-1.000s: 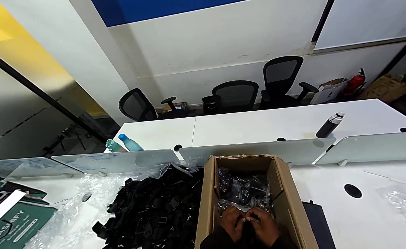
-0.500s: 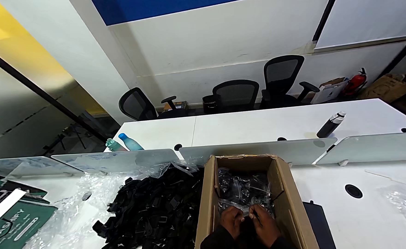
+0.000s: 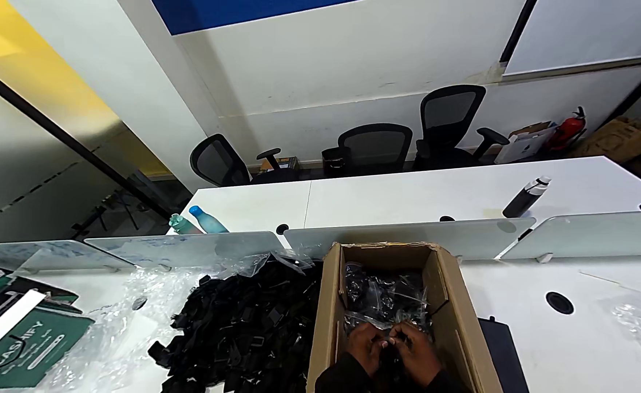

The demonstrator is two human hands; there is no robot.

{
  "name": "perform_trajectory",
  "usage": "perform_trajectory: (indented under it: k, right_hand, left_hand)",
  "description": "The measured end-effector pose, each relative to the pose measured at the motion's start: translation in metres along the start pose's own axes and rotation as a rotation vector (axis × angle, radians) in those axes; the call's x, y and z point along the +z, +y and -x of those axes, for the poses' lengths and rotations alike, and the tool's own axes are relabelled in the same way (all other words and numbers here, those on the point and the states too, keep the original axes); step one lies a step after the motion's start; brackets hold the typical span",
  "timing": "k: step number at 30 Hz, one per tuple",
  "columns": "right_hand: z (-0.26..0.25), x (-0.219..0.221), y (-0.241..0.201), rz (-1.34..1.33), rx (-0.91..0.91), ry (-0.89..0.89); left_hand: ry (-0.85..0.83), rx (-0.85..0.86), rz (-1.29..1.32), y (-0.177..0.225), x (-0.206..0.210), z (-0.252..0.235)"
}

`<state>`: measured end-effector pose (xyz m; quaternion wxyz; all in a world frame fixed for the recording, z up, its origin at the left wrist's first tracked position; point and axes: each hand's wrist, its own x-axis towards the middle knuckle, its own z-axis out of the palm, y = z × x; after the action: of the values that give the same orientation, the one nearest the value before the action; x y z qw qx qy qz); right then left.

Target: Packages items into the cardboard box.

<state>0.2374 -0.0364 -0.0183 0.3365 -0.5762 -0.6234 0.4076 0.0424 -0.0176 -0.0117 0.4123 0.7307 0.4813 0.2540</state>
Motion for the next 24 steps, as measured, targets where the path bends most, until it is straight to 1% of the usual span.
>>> perform_trajectory:
  k: [5,9,13,17,19,24]
  right_hand:
    - [0.0006,0.0007,-0.0008,-0.024,0.016,-0.046]
    - [0.0018,0.0012,-0.0030,-0.034,0.048,-0.079]
    - [0.0008,-0.0002,-0.0055,-0.022,0.080,-0.096]
    - [0.0013,-0.0006,-0.0055,-0.012,0.054,-0.071]
    - [0.0007,-0.0007,-0.0043,-0.003,0.053,-0.060]
    - [0.0009,-0.0027,-0.0066,0.049,0.070,-0.108]
  left_hand:
    - [-0.007,0.022,-0.025,0.0016,-0.0004,-0.0001]
    - [-0.069,-0.052,-0.080,0.0070,-0.0043,-0.0007]
    - [-0.080,-0.083,-0.087,0.0079,-0.0052,-0.0023]
    - [-0.089,-0.078,-0.077,0.0090,-0.0064,-0.0029]
    - [-0.078,-0.047,-0.069,0.0059,-0.0045,-0.0025]
    - [-0.063,0.016,-0.053,0.0013,-0.0007,-0.0018]
